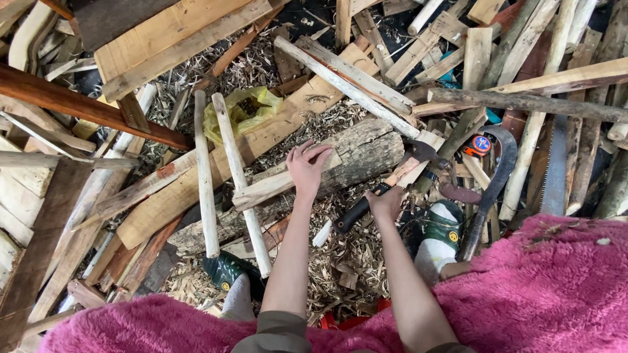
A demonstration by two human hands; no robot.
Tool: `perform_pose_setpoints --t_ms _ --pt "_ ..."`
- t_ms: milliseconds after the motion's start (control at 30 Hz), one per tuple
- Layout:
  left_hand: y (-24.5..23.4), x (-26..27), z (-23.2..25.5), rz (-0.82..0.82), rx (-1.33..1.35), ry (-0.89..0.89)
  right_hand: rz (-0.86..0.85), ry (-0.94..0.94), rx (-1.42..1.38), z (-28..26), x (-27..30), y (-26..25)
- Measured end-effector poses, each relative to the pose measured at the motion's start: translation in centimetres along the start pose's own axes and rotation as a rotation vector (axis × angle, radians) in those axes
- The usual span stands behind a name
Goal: Assembling a small wooden frame using scrap wood and a hammer
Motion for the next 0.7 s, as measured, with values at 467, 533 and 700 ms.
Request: perform_pose_setpoints --t_ms 467,533,700 --pt "0.2 0.2 -0.5 -0.02 -0.09 0.064 0.056 0.013 -0.158 -0.8 0.2 0.7" --pt "0.6 0.2 -1.5 -0.009 -0.101 0.073 0.047 -0.002 -0.207 -0.7 -1.2 1.1" --pt "-0.1 0.5 0.4 0.041 -0.187 0.119 -0.223 0.03 -0.779 0.5 -6.9 1.2"
Point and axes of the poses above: each hand's wrist, its own x-axis away from the middle knuckle, its own y-axis out of the palm, z = x × y, the point moved 6 cm from there along -x, towards the middle knuckle, and after that the axes turned 13 degrees about x, right-handed, at the moved point
